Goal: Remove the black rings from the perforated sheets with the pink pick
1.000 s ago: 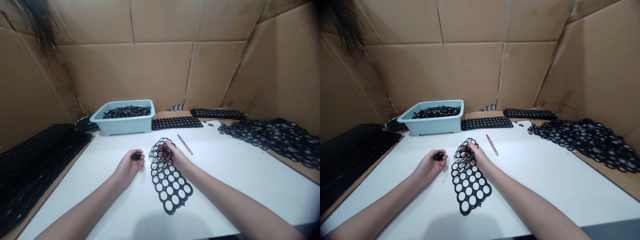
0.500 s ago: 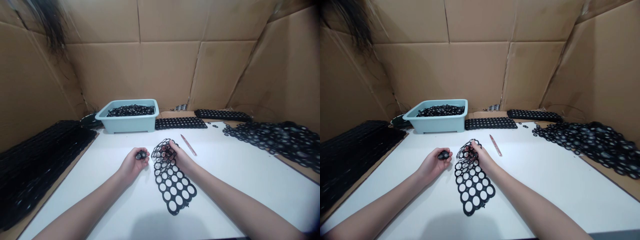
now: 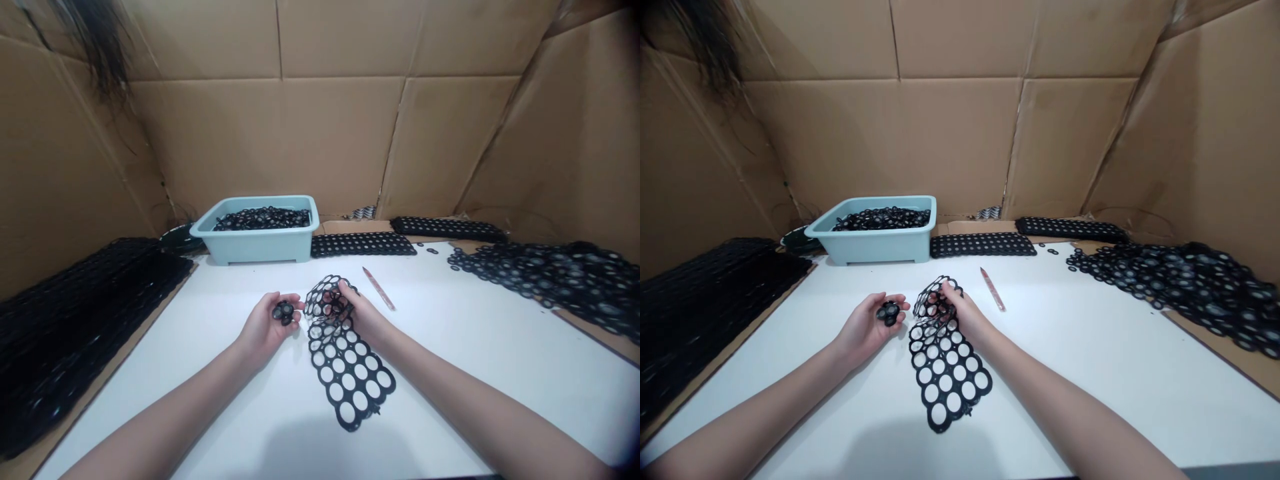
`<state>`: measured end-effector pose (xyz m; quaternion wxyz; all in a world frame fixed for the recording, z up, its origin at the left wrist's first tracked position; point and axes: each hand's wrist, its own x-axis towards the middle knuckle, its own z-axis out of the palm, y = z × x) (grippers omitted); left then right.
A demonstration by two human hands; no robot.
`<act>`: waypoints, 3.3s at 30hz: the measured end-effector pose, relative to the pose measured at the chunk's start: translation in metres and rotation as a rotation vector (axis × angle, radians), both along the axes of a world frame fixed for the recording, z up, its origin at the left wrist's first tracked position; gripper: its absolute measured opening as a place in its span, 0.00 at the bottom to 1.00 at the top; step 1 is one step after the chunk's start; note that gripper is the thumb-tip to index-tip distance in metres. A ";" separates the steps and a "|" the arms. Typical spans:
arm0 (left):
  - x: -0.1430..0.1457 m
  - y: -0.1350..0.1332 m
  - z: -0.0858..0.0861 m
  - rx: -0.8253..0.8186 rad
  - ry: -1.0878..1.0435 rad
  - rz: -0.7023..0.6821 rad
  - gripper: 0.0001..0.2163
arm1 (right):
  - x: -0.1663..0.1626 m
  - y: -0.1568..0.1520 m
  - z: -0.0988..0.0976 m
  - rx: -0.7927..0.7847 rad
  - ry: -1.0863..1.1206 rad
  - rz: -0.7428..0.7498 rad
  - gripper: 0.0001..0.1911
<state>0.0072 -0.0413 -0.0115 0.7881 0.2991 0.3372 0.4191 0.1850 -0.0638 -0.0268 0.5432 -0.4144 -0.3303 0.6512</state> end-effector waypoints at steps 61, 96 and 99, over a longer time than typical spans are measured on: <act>-0.001 0.003 -0.007 0.009 0.020 -0.128 0.11 | -0.003 -0.002 -0.001 0.248 -0.559 -0.003 0.16; 0.010 -0.021 0.009 -0.016 -0.254 -0.325 0.20 | -0.023 -0.031 0.003 0.982 -1.220 -0.115 0.10; 0.010 -0.022 0.008 -0.026 -0.286 -0.342 0.20 | -0.023 -0.033 0.005 0.968 -1.230 -0.120 0.09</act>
